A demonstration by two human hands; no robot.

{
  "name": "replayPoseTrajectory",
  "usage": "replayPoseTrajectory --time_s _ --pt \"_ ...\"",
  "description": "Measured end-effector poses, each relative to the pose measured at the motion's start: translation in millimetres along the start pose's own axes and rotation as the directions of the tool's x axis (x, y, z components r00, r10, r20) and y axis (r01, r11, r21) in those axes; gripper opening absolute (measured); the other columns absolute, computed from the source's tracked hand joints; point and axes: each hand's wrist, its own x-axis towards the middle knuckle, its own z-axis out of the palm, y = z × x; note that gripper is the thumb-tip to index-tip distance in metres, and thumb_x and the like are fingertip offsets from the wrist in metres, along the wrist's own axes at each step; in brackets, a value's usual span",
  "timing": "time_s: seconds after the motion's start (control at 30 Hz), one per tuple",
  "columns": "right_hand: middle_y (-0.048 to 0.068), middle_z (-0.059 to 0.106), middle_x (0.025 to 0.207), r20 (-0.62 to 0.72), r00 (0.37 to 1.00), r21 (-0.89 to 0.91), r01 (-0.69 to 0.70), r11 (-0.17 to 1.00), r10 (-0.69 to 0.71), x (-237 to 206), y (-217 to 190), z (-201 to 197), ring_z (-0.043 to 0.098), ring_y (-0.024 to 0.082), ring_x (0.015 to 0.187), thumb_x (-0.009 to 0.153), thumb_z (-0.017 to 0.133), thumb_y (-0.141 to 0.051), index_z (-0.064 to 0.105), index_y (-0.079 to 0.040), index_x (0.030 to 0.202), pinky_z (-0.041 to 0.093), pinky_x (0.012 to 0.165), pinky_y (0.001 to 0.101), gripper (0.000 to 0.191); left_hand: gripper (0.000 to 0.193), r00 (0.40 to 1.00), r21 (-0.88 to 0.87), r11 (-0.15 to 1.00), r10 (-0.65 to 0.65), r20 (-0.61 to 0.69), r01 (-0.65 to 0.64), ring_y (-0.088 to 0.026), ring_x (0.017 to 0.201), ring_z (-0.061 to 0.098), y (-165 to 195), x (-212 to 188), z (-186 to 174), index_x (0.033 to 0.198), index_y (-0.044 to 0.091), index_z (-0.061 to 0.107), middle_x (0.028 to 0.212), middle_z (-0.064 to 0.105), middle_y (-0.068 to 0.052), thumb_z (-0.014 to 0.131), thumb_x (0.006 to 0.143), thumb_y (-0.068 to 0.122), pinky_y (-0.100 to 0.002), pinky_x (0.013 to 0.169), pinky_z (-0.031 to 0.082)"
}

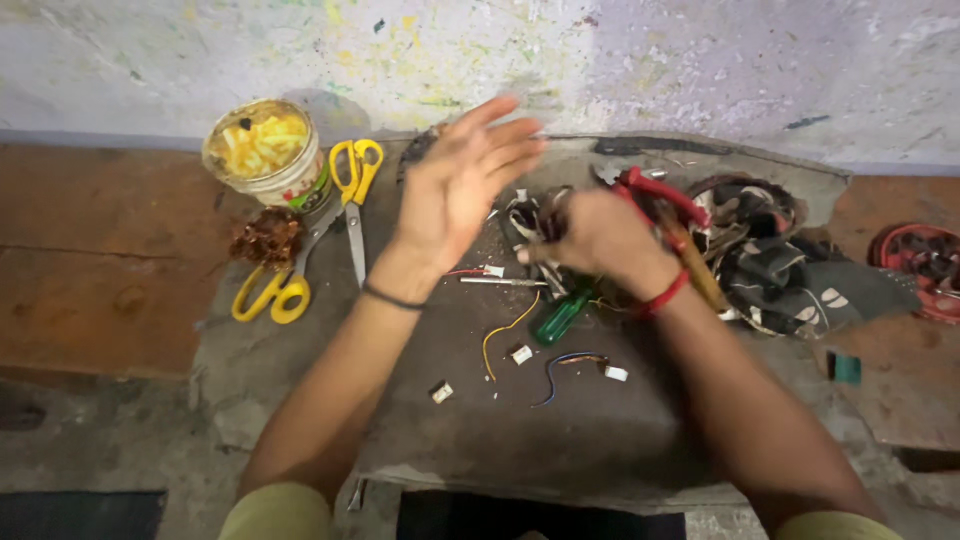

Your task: The person uses red pliers to cut and pull copper windings from a circular motor stator. They rotate the stator to access different slots, remove wire segments, and place them on the workbench. The person also gathers and bundles the removed copper wire by hand.

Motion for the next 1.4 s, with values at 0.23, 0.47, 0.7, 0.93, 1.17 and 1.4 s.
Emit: replayPoseTrajectory --time_s 0.23,0.47,0.7,0.93,1.17,1.4 --pt "0.012 0.067 0.082 -0.302 0.915 0.763 0.064 0.643 0.268 13.7 23.1 -16.4 0.061 0.022 0.072 0.087 0.072 -0.016 0.070 0.003 0.093 0.048 0.064 0.0396 0.021 0.075 0.990 -0.400 0.909 -0.072 0.118 0.114 -0.036 0.150 0.043 -33.8 53.0 5.6 0.156 -0.004 0.041 0.153 0.052 -0.029 0.037 0.108 0.054 -0.044 0.132 0.024" --pt "0.008 0.069 0.096 -0.526 0.847 0.826 0.485 0.287 0.081 -3.0 -2.9 -29.4 0.067 0.020 0.086 0.097 0.071 -0.009 0.066 -0.004 0.099 0.057 0.079 0.0311 0.008 0.087 0.952 -0.255 0.918 -0.305 0.036 0.304 -0.032 0.129 0.046 -79.0 27.9 -1.9 0.162 0.001 0.041 0.132 0.052 -0.019 0.029 0.104 0.066 -0.046 0.127 0.023" --pt "0.014 0.067 0.085 -0.506 0.779 0.147 0.500 0.853 -0.369 -6.3 -31.3 -13.5 0.064 0.025 0.073 0.082 0.080 -0.007 0.068 0.000 0.083 0.050 0.066 0.0339 0.014 0.093 0.945 -0.593 0.740 -0.195 0.264 0.318 -0.041 0.150 0.038 -66.2 27.1 -2.0 0.163 -0.002 0.031 0.155 0.045 -0.030 0.024 0.107 0.072 -0.052 0.128 0.035" --pt "0.011 0.060 0.072 -0.584 0.776 0.190 0.417 0.889 -0.239 -4.1 -30.5 -32.4 0.059 0.023 0.063 0.076 0.072 0.006 0.061 -0.002 0.075 0.046 0.057 0.0330 0.013 0.091 0.988 -0.580 0.800 -0.137 0.073 0.154 -0.036 0.155 0.035 -39.0 25.6 0.7 0.162 0.001 0.034 0.162 0.040 -0.028 0.022 0.106 0.072 -0.047 0.133 0.024" --pt "0.005 0.070 0.077 -0.350 0.933 0.379 0.059 0.923 0.084 1.3 -51.8 -24.5 0.069 0.017 0.066 0.075 0.089 -0.011 0.065 -0.005 0.094 0.053 0.063 0.0306 0.031 0.088 0.993 -0.552 0.826 -0.108 0.042 0.113 -0.033 0.150 0.037 -34.7 25.0 -13.4 0.160 0.004 0.034 0.159 0.041 -0.024 0.020 0.104 0.070 -0.046 0.127 0.028" --pt "0.020 0.066 0.108 -0.744 0.633 -0.046 0.272 0.961 -0.214 4.4 -56.1 -28.2 0.068 0.033 0.092 0.071 0.084 -0.003 0.063 -0.003 0.108 0.055 0.075 0.0392 0.043 0.080 0.953 -0.748 0.643 0.092 0.287 0.163 -0.030 0.139 0.046 -51.0 24.6 -18.5 0.161 -0.005 0.035 0.158 0.043 -0.022 0.022 0.118 0.062 -0.039 0.115 0.034"
